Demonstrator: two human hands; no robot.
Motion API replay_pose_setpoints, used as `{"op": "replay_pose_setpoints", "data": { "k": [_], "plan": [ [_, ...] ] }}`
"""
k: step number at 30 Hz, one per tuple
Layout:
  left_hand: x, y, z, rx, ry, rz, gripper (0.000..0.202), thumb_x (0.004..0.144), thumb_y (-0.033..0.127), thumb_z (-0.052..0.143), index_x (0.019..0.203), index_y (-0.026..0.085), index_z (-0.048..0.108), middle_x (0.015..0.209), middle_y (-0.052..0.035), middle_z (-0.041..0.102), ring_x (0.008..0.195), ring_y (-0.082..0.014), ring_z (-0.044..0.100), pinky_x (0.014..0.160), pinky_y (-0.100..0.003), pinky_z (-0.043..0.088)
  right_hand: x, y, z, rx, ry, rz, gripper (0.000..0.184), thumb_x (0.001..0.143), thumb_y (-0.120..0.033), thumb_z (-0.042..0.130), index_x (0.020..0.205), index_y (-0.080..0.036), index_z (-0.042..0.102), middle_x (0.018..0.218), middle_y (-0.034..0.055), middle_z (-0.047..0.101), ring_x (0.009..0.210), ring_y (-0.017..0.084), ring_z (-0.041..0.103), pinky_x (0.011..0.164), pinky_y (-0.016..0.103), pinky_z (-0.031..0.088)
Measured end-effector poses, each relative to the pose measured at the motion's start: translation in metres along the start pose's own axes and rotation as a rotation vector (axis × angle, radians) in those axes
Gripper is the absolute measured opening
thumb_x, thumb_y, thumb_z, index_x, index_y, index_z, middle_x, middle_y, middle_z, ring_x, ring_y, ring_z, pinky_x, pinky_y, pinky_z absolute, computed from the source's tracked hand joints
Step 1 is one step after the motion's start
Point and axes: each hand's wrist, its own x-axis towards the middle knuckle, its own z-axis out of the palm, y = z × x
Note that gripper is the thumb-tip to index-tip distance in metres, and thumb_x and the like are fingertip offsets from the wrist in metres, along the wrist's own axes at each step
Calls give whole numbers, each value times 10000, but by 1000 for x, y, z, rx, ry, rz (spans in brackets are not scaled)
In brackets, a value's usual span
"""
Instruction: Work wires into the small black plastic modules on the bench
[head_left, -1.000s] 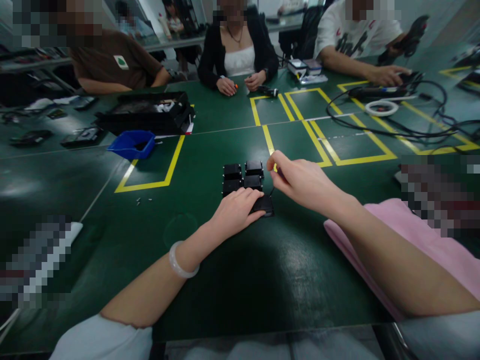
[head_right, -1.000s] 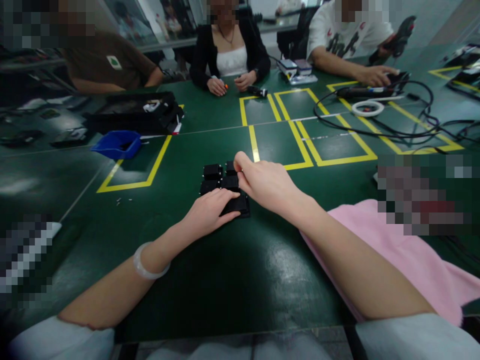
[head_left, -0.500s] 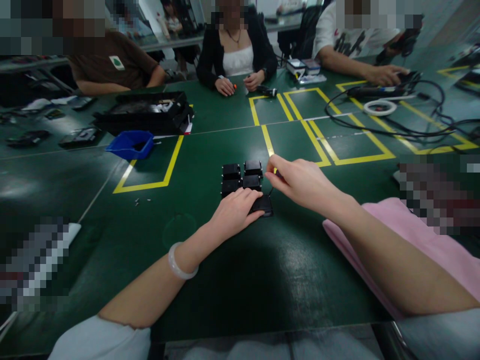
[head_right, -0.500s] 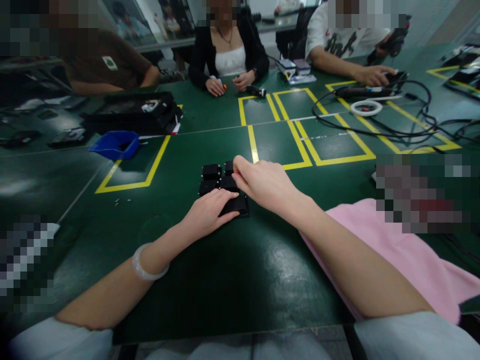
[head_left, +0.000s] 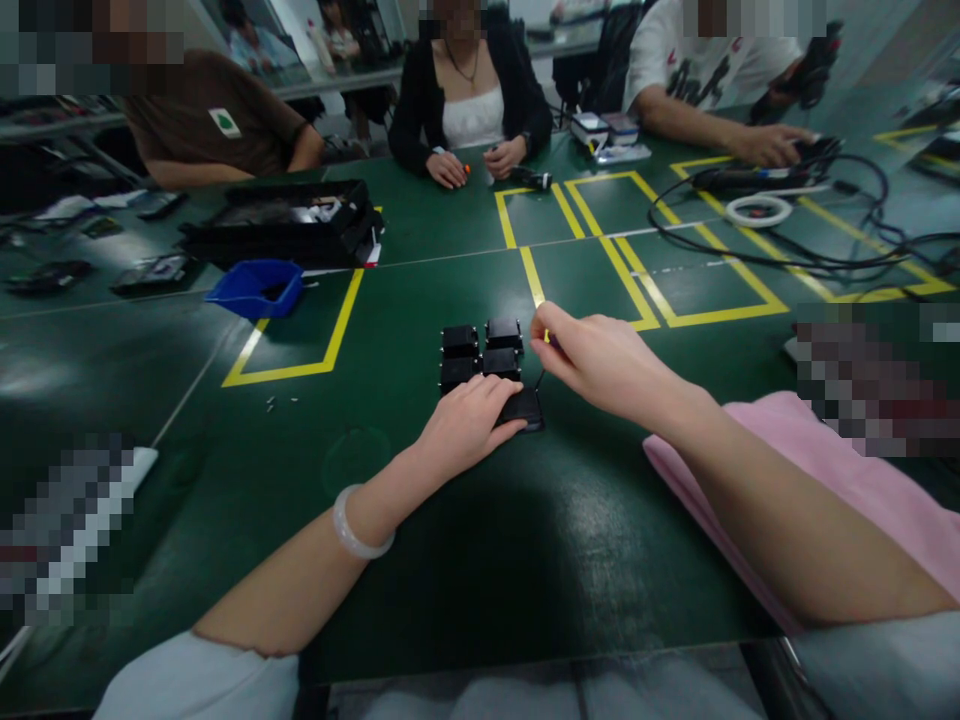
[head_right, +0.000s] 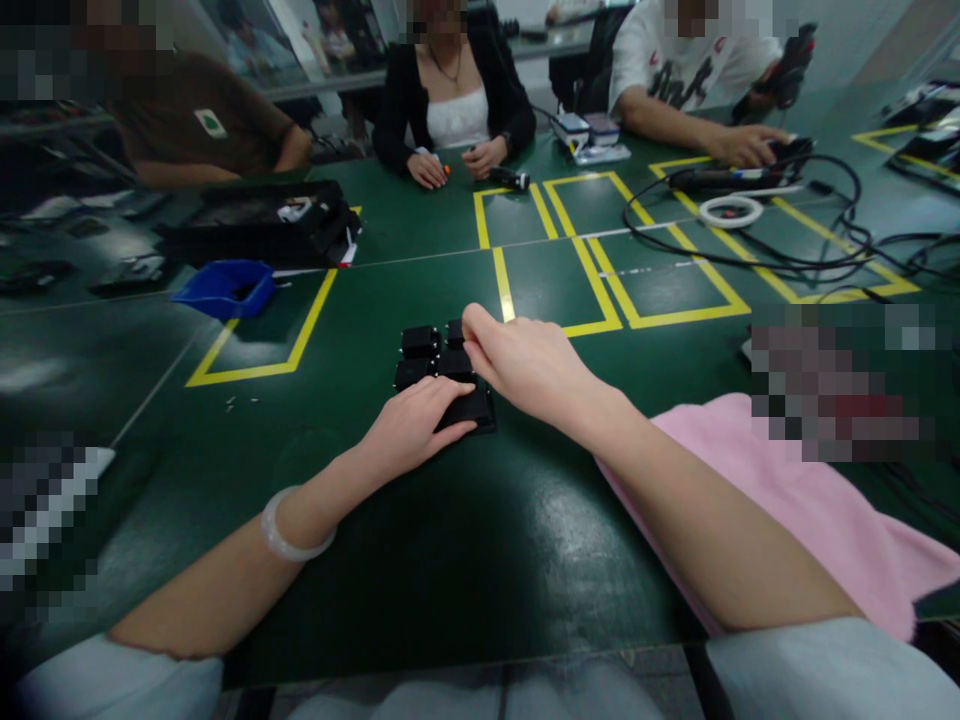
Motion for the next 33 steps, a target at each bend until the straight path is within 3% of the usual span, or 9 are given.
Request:
{"op": "replay_pose_setpoints", "data": {
  "k": [10, 16, 22, 28, 33],
  "plan": [
    [0, 1, -1, 5, -14, -10, 345, 906, 365, 588, 1177, 166, 511, 1113, -65, 633, 1010, -229, 590, 858, -354, 473, -1, -2, -1, 36, -15, 21, 240, 939, -294, 347, 1108, -186, 478, 740, 8, 630, 619, 152, 555, 555, 255, 257],
    [-1, 0, 1, 11, -5, -7, 351, 909, 383, 581, 1177, 167, 513, 1122, -67, 631, 1017, -235, 587, 871, -364, 469, 0, -2, -1, 10, -27, 20, 254, 953, -378, 358, 1039, -197, 515, 738, 16, 634, 636, 162, 563, 559, 261, 251],
    [-1, 0, 0, 10, -17, -5, 351, 912, 385, 575, 1179, 167, 509, 1107, -63, 631, 1009, -234, 591, 853, -364, 474, 0, -2, -1, 58, -21, 15, 244, 936, -299, 358, 1123, -191, 473, 751, 8, 632, 625, 147, 551, 565, 255, 269],
    [0, 0, -1, 4, -14, -12, 355, 906, 378, 586, 1182, 167, 510, 1132, -70, 632, 1031, -234, 594, 875, -358, 468, 0, -2, 0, 16, -21, 19, 258, 955, -372, 349, 1041, -196, 517, 727, 12, 628, 621, 155, 549, 555, 259, 250],
    [0, 1, -2, 4, -30, -12, 349, 912, 385, 576, 1178, 167, 513, 1126, -73, 636, 1029, -233, 597, 875, -356, 469, 0, -2, 0, 56, -17, 12, 250, 944, -309, 349, 1116, -186, 484, 739, 8, 622, 616, 145, 539, 566, 251, 269]
  ]
}}
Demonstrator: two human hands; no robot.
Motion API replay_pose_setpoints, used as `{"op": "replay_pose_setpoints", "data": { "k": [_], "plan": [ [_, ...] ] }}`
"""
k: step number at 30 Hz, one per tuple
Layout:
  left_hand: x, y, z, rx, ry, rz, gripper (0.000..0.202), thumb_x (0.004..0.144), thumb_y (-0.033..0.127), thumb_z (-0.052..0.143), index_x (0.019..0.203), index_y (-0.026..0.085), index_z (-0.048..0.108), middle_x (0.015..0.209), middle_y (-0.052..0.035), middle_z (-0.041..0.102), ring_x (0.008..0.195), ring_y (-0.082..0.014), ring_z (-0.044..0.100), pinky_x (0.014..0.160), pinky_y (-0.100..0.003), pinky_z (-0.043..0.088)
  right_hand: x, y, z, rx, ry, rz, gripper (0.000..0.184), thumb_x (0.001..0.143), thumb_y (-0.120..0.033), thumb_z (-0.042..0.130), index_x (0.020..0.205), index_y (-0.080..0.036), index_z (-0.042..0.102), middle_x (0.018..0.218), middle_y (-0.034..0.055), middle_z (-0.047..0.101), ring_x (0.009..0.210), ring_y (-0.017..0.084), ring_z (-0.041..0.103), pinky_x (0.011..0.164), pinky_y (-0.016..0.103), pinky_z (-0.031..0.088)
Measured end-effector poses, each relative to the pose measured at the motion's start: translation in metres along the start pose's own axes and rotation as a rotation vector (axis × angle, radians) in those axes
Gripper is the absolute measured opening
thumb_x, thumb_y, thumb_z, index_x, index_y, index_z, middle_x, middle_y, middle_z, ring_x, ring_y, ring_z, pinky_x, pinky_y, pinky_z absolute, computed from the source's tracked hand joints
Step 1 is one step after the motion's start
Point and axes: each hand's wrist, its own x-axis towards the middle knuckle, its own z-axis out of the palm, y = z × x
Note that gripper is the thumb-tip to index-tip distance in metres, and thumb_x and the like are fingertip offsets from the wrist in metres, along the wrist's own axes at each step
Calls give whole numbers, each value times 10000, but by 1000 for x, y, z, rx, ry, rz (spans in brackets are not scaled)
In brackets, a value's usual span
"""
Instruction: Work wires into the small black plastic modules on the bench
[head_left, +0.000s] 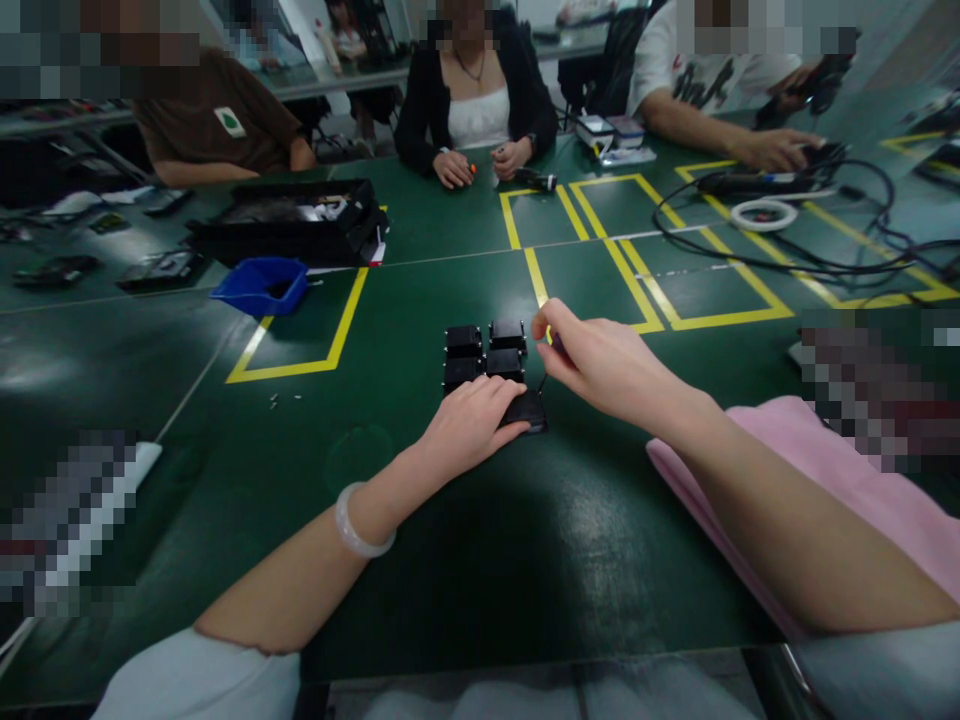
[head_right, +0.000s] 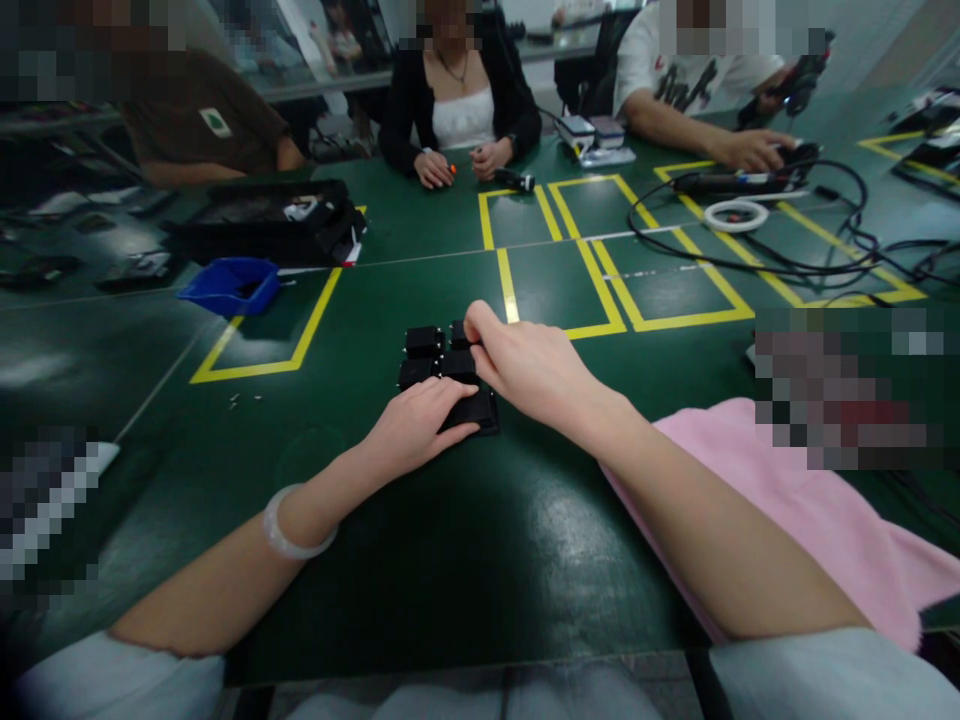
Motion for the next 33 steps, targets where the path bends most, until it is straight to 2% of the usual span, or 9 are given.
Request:
{"op": "replay_pose_setpoints", "data": {
  "k": [6, 12, 18, 23, 29, 33],
  "plan": [
    [0, -1, 0, 1, -2, 5, 353, 914, 391, 571, 1183, 169, 514, 1142, -74, 633, 1033, -234, 595, 879, -367, 469, 0, 0, 0, -38, -2, 3, 266, 954, -397, 373, 1032, -195, 527, 723, 14, 628, 622, 152, 542, 561, 252, 250],
    [0, -1, 0, 1, 8, 8, 351, 914, 391, 573, 1177, 167, 513, 1143, -74, 631, 1037, -235, 592, 879, -368, 469, 1, 0, -1, -21, -13, -23, 236, 949, -311, 355, 1076, -192, 514, 743, 15, 631, 620, 144, 535, 562, 247, 256],
    [0, -1, 0, 9, 7, 12, 347, 912, 386, 576, 1169, 162, 515, 1121, -72, 634, 1020, -232, 594, 873, -365, 469, 0, 0, -4, -59, -44, -23, 248, 948, -373, 368, 1020, -204, 535, 724, 16, 628, 622, 149, 537, 554, 248, 231],
    [0, -1, 0, 6, 10, 11, 348, 910, 385, 578, 1173, 167, 509, 1121, -68, 633, 1019, -230, 594, 864, -359, 471, -2, -1, -5, -48, -41, -24, 251, 937, -294, 350, 1126, -196, 483, 778, 22, 647, 633, 153, 559, 552, 248, 235],
    [0, -1, 0, 2, 6, 13, 349, 914, 384, 572, 1179, 166, 509, 1130, -71, 634, 1019, -228, 596, 874, -357, 472, -2, -2, -5, -89, -50, -10, 248, 948, -377, 365, 1023, -207, 530, 741, 23, 643, 643, 166, 570, 552, 255, 222],
    [0, 0, 0, 1, 10, 12, 343, 912, 381, 575, 1175, 170, 513, 1127, -70, 638, 1018, -225, 601, 868, -355, 475, 0, 1, -4, -8, -40, -19, 249, 942, -307, 346, 1119, -199, 486, 787, 23, 650, 659, 154, 566, 572, 249, 255]
  ]
}}
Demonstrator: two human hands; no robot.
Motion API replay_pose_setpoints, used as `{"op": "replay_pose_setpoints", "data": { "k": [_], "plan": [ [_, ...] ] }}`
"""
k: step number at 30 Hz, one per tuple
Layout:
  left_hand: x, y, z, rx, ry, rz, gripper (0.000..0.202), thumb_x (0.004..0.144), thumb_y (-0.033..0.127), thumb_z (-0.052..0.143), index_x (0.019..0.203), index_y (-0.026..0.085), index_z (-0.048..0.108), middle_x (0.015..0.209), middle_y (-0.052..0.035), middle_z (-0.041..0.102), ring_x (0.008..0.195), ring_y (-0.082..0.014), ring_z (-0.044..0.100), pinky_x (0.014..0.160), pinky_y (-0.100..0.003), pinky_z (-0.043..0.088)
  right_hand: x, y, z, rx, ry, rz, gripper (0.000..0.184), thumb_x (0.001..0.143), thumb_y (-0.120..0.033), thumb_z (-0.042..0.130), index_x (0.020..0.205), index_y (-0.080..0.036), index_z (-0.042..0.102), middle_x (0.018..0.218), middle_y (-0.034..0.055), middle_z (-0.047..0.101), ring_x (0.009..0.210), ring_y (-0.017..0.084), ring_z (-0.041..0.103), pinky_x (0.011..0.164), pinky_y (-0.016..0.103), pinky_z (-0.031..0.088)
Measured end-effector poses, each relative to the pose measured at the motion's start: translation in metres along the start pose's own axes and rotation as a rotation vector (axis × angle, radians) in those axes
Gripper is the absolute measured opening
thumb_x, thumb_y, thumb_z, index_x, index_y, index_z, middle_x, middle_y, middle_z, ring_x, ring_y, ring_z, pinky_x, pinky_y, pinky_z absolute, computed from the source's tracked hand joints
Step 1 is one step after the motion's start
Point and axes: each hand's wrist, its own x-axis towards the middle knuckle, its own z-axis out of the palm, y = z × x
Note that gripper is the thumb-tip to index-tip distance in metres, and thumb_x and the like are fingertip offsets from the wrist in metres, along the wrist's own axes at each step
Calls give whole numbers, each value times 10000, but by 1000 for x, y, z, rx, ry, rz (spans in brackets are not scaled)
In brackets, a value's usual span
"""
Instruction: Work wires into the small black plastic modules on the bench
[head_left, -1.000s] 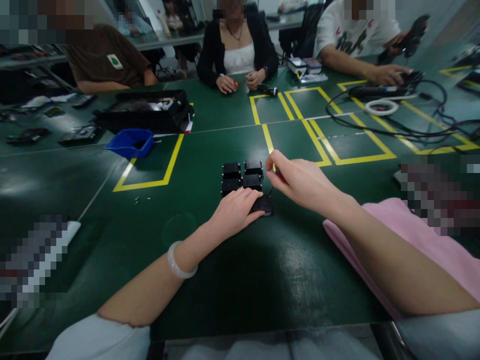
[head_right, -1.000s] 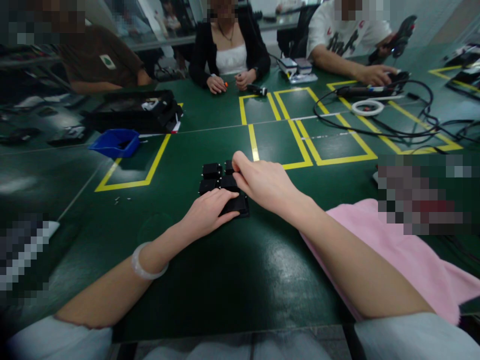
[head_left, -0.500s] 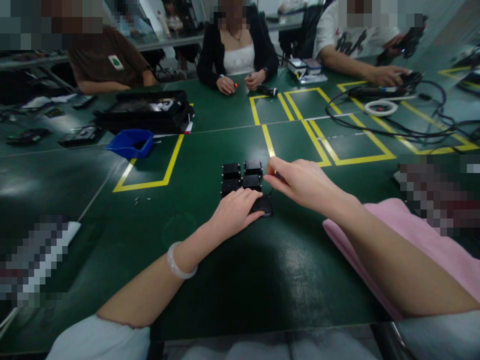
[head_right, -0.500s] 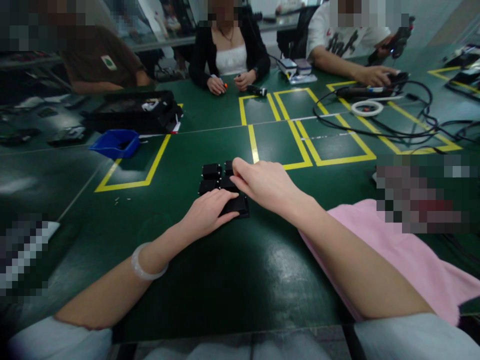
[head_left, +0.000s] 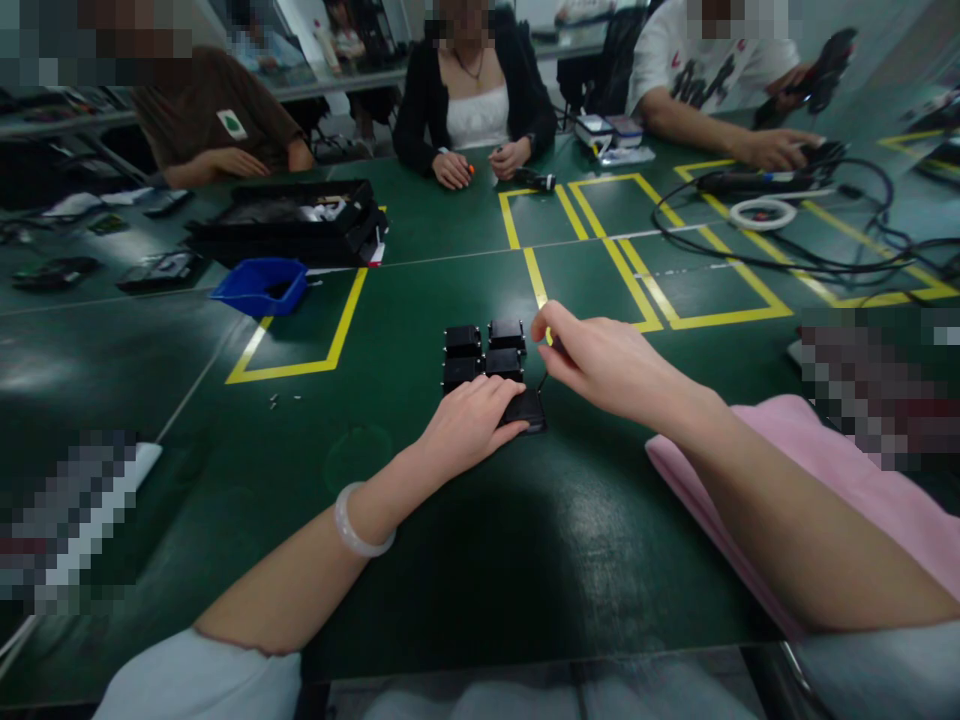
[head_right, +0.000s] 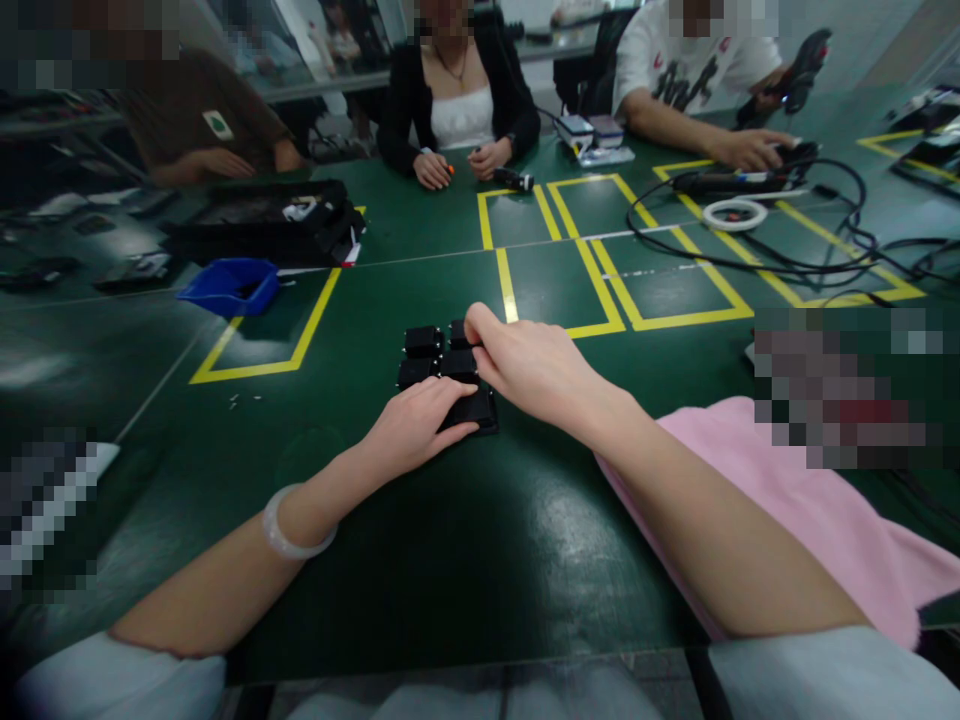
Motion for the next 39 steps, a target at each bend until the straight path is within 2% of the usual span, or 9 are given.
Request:
{"op": "replay_pose_setpoints", "data": {
  "k": [8, 18, 24, 30, 35, 39],
  "plan": [
    [0, 1, 1, 23, 3, 1, 352, 911, 384, 573, 1178, 164, 514, 1135, -77, 636, 1022, -237, 600, 868, -367, 476, 2, 2, 2, -72, 36, 28, 265, 955, -397, 364, 953, -200, 540, 692, 15, 616, 605, 154, 535, 548, 259, 230],
    [0, 2, 0, 54, -13, -9, 344, 911, 372, 570, 1179, 165, 513, 1138, -85, 635, 1028, -240, 598, 866, -362, 472, 2, 3, 3, -135, 61, 86, 287, 943, -414, 381, 948, -201, 573, 716, 36, 645, 623, 165, 552, 548, 267, 220],
    [0, 3, 0, 73, -19, -3, 351, 918, 370, 563, 1189, 153, 508, 1126, -89, 630, 1021, -237, 593, 868, -354, 468, 1, 1, 2, -47, 47, 50, 243, 936, -304, 355, 1094, -194, 504, 763, 27, 651, 616, 155, 554, 554, 256, 251],
    [0, 2, 0, 75, -14, 4, 350, 924, 379, 553, 1188, 154, 509, 1128, -87, 629, 1022, -239, 589, 873, -361, 466, 1, 1, 1, -118, 46, 57, 291, 952, -412, 343, 975, -207, 549, 730, 36, 647, 618, 168, 554, 542, 263, 217],
    [0, 4, -1, 78, -20, 2, 364, 917, 375, 568, 1192, 143, 510, 1117, -89, 628, 1017, -240, 591, 867, -361, 468, 1, 0, 1, -88, 55, 36, 257, 940, -305, 341, 1106, -195, 503, 763, 28, 659, 596, 152, 543, 536, 256, 225],
    [0, 4, 0, 82, -13, 2, 360, 913, 371, 577, 1185, 144, 512, 1113, -86, 629, 1014, -239, 593, 867, -359, 469, 1, -2, 1, -141, 69, 47, 269, 946, -368, 349, 1027, -202, 543, 737, 34, 659, 602, 164, 558, 524, 260, 196]
  ]
}}
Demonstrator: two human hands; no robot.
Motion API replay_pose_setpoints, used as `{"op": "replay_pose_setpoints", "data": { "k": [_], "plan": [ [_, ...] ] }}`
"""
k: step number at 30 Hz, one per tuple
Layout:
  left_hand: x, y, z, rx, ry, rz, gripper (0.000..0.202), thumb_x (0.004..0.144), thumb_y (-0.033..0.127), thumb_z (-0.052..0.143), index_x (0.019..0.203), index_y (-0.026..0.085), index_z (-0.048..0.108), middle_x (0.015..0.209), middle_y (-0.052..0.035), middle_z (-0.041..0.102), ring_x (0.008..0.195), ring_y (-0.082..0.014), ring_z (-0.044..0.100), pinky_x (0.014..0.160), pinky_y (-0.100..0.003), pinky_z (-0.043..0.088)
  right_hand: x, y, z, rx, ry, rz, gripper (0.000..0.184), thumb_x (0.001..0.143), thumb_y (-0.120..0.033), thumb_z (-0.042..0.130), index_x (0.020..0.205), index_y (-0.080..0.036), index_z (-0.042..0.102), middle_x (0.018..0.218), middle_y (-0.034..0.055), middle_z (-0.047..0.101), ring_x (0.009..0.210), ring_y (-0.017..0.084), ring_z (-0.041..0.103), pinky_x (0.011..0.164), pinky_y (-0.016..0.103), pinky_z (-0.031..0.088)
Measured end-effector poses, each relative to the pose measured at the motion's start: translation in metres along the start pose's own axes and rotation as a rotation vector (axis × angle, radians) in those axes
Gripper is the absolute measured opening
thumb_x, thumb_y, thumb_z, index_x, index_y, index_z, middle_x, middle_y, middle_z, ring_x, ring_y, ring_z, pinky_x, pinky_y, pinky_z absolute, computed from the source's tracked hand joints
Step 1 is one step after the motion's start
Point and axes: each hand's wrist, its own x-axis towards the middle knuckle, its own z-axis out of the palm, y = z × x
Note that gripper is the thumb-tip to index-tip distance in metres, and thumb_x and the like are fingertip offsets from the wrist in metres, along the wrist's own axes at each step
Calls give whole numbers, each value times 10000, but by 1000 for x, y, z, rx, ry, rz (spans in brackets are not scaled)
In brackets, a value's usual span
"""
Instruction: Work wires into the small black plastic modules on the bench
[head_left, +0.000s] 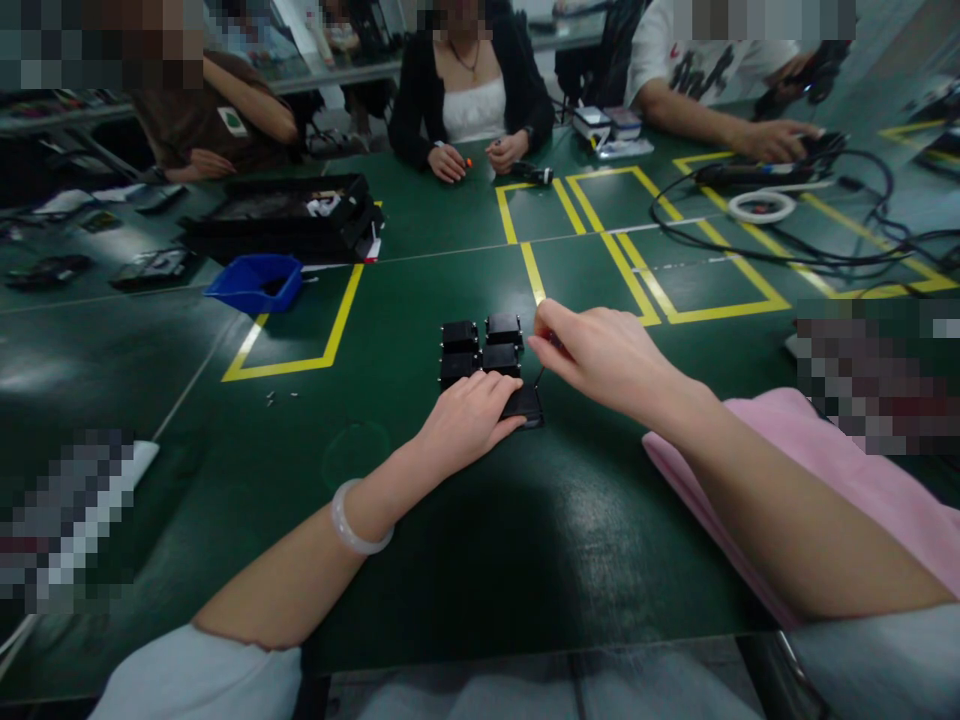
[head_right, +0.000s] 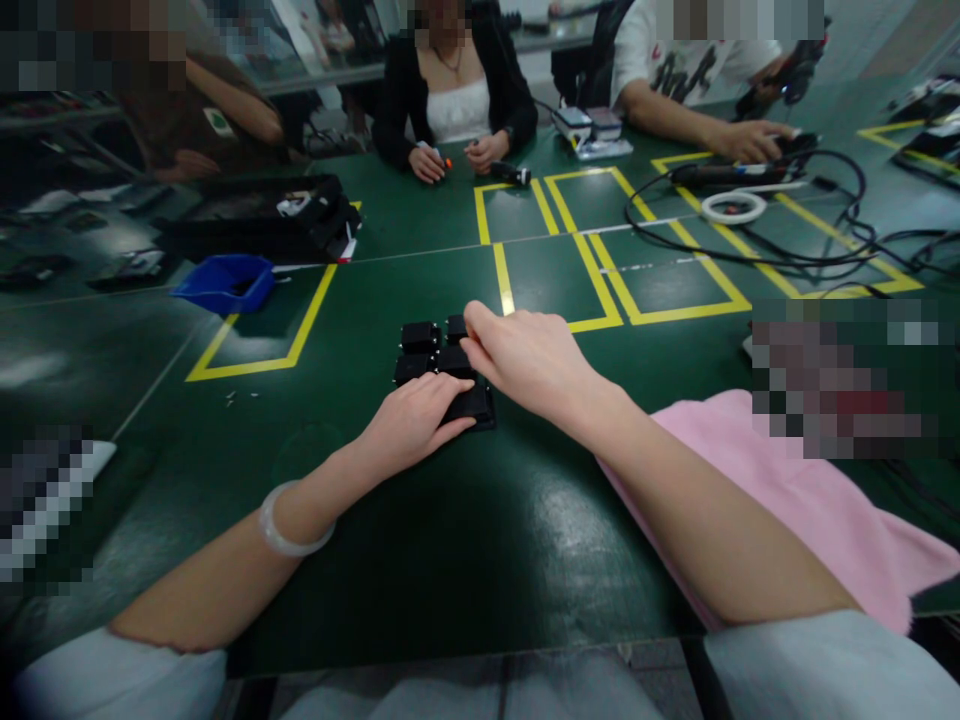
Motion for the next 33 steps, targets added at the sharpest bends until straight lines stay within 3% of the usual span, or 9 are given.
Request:
{"op": "replay_pose_setpoints", "data": {
  "k": [7, 13, 18, 24, 29, 33],
  "plan": [
    [0, -1, 0, 4, -7, 3, 359, 918, 370, 568, 1191, 144, 508, 1104, -86, 627, 1015, -237, 592, 870, -359, 470, -3, -1, -2, 44, -16, -50, 247, 916, -277, 377, 1112, -197, 503, 768, 26, 665, 618, 170, 579, 530, 260, 213],
    [0, -1, -1, 6, -9, -1, 365, 913, 368, 576, 1194, 145, 508, 1109, -89, 630, 1011, -237, 596, 861, -359, 473, -2, -3, -1, 2, -23, -18, 279, 958, -380, 334, 1044, -204, 533, 743, 33, 660, 624, 180, 585, 527, 268, 196],
    [1, -1, -1, 6, -16, -3, 368, 916, 375, 571, 1196, 143, 509, 1116, -93, 630, 1015, -236, 597, 859, -356, 473, -2, -1, 0, 86, -18, -64, 240, 935, -293, 367, 1121, -201, 488, 780, 20, 660, 625, 162, 574, 534, 260, 221],
    [1, -1, 0, 10, -2, -1, 370, 913, 378, 576, 1195, 147, 510, 1125, -91, 632, 1004, -234, 601, 851, -350, 470, -1, -2, 2, 56, -6, -45, 304, 965, -406, 329, 1010, -200, 547, 713, 23, 643, 605, 165, 554, 536, 265, 216],
    [0, -1, -1, 12, -1, 4, 371, 911, 377, 580, 1190, 142, 510, 1119, -89, 633, 1000, -233, 601, 846, -346, 471, -1, -3, 3, 105, 1, -10, 268, 937, -289, 353, 1145, -190, 490, 759, 15, 652, 601, 149, 540, 548, 257, 245],
    [1, -1, 0, 11, -4, -1, 369, 910, 380, 582, 1185, 143, 512, 1121, -91, 630, 1003, -232, 597, 858, -350, 469, -1, -1, 3, 95, 8, 6, 282, 951, -366, 345, 1097, -196, 518, 756, 22, 655, 626, 160, 555, 559, 264, 244]
  ]
}}
